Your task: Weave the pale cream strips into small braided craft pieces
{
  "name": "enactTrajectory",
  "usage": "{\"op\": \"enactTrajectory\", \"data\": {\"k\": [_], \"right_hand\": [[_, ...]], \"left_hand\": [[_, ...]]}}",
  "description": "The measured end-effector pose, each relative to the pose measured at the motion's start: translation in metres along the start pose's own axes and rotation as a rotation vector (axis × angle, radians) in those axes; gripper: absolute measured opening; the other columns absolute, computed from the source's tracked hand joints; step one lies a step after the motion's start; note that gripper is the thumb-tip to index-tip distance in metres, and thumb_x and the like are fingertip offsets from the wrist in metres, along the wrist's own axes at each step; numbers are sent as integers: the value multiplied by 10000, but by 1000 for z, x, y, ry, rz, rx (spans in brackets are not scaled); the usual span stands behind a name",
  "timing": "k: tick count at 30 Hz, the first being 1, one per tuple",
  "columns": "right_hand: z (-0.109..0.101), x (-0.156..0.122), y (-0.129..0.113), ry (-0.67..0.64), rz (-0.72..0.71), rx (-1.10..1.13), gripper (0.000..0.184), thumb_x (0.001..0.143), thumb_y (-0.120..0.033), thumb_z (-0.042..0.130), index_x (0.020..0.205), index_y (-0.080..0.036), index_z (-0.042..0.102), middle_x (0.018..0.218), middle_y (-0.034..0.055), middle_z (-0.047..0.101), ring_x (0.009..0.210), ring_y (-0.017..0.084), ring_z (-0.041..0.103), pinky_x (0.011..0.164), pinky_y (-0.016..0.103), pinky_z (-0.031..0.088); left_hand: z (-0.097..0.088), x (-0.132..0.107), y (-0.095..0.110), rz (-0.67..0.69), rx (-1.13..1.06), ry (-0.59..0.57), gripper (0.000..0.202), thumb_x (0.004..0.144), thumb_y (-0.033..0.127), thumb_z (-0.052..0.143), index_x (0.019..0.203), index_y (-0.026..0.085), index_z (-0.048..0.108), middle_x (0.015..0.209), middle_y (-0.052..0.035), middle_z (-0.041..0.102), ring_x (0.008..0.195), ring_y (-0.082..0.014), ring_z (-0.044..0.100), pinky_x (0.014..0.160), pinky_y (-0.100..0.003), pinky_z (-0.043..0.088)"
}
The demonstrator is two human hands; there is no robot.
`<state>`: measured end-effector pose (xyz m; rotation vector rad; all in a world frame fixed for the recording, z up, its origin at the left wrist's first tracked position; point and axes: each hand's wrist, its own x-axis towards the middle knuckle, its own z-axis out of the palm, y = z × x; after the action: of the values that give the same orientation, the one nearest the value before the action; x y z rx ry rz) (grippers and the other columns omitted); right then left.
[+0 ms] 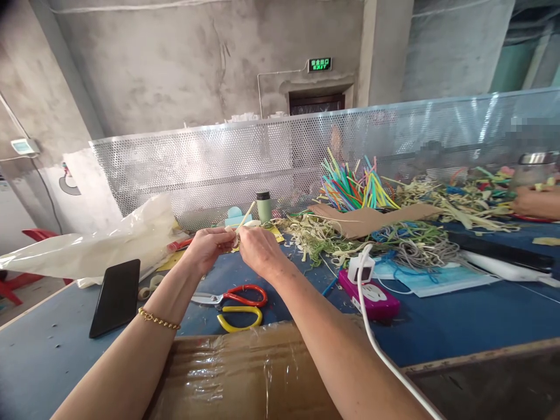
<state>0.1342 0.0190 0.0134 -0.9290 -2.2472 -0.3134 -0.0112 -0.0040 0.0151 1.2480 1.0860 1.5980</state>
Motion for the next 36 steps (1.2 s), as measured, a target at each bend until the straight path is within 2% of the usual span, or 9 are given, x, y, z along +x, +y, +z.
{"op": "enactTrajectory", "data": {"k": [3,5,8,11,16,21,25,30,36], "right_hand": [[-1,0,1,8,21,-18,180,861,-113,510,908,-141,681,794,135,707,727,226,656,614,292,389],[0,0,2,15,32,13,177,840,-101,517,900,-138,679,790,132,705,732,224,651,616,292,388],[1,3,5,73,44,147,143,814,-104,536,836,-150,670,785,109,698,750,212,641,632,286,398],[1,6,6,117,69,319,125,798,-116,555,726,-163,647,720,71,674,711,183,624,634,276,411],[-2,6,6,99,81,496,140,791,-122,565,680,-176,631,588,14,606,595,144,587,576,256,420],[-5,3,7,-19,140,557,147,835,-143,532,720,-165,620,520,-18,552,426,99,519,479,226,384],[-11,4,6,11,99,508,144,780,-54,539,761,-158,637,577,-2,594,504,108,556,542,225,406],[-14,4,2,51,50,443,167,759,-30,543,779,-156,650,648,26,636,601,131,583,574,235,405],[-15,3,0,34,38,425,148,769,-40,552,742,-156,640,628,29,620,598,134,576,567,244,402]], "left_hand": [[2,-1,0,34,50,-6,182,538,272,784,593,122,698,564,-35,612,540,-120,530,560,-266,398],[3,0,-2,127,118,0,163,582,282,756,571,134,688,573,-29,613,550,-121,517,564,-264,393],[4,2,-4,315,259,54,184,648,285,711,527,157,659,580,-14,609,580,-131,512,580,-264,388],[4,3,-5,382,313,87,187,676,300,700,550,164,671,588,-6,610,606,-143,521,590,-263,388],[6,3,-4,334,234,87,162,663,303,715,597,157,696,563,-4,590,601,-148,525,596,-270,402],[8,-5,4,150,1,-6,161,594,273,771,606,129,699,591,-26,617,579,-128,536,620,-271,427],[4,-9,12,57,-123,-139,188,596,243,781,542,113,655,589,-32,599,577,-107,535,603,-251,412],[-3,-6,14,5,-171,-153,158,571,185,797,565,103,662,577,-13,571,560,-99,527,617,-261,429],[-11,-2,13,-75,-170,-179,98,608,126,781,638,87,696,611,-20,578,576,-97,525,638,-271,463]]}}
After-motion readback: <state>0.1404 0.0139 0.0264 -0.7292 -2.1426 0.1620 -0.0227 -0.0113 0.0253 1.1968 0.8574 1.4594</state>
